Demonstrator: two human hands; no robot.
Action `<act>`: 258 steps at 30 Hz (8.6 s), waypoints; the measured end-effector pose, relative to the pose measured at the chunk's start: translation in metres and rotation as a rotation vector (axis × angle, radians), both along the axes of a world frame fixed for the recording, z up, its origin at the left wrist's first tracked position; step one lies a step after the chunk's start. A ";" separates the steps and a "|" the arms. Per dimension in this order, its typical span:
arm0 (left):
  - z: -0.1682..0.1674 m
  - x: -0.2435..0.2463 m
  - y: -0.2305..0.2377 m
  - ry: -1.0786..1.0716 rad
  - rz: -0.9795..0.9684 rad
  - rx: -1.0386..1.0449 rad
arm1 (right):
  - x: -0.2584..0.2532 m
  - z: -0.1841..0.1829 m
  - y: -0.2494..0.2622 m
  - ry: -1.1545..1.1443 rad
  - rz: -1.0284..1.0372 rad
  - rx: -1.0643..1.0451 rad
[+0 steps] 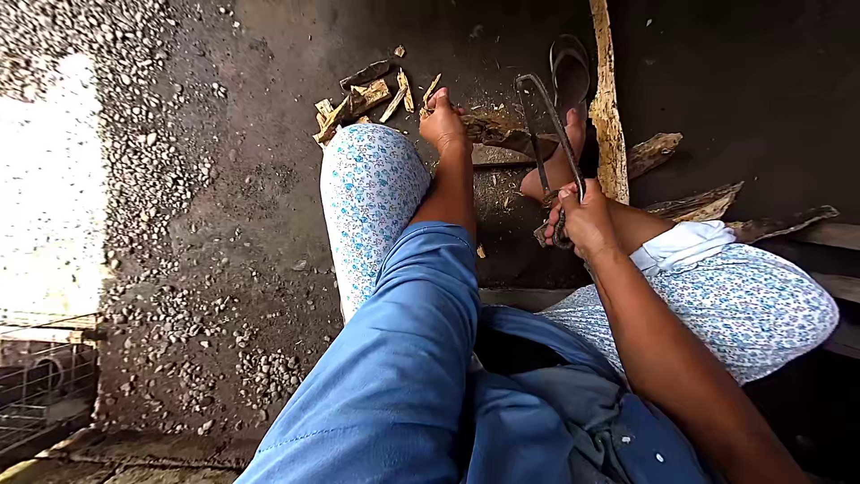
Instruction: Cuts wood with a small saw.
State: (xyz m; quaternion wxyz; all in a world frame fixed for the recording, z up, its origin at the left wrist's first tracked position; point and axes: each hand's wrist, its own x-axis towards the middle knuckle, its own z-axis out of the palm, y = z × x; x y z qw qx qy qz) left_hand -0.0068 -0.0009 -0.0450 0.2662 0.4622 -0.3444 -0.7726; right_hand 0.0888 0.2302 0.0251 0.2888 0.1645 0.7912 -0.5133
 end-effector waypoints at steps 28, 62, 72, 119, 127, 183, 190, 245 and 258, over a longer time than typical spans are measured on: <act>0.002 -0.002 0.000 0.112 -0.106 -0.023 | -0.029 -0.008 -0.009 -0.037 -0.066 -0.025; -0.016 0.006 -0.012 0.050 -0.037 -0.012 | 0.042 0.035 0.038 -0.056 0.087 0.037; 0.002 0.002 -0.001 0.078 -0.088 -0.034 | -0.031 -0.012 -0.015 -0.016 -0.038 -0.015; -0.012 0.011 -0.015 0.010 -0.076 -0.005 | -0.031 -0.035 -0.022 0.036 0.030 0.050; -0.004 0.018 -0.001 -0.150 0.074 0.050 | -0.004 -0.044 -0.021 -0.018 0.036 -0.021; -0.016 0.010 -0.001 0.032 -0.020 0.016 | 0.026 -0.001 0.002 -0.098 -0.002 0.080; -0.020 -0.004 -0.011 -0.136 0.001 0.003 | 0.034 0.016 0.005 -0.043 0.126 0.178; -0.027 -0.005 -0.026 -0.337 0.025 0.130 | 0.031 0.015 -0.020 -0.074 0.311 0.437; -0.031 -0.003 -0.022 -0.314 0.051 0.131 | 0.031 0.011 -0.013 -0.078 0.311 0.417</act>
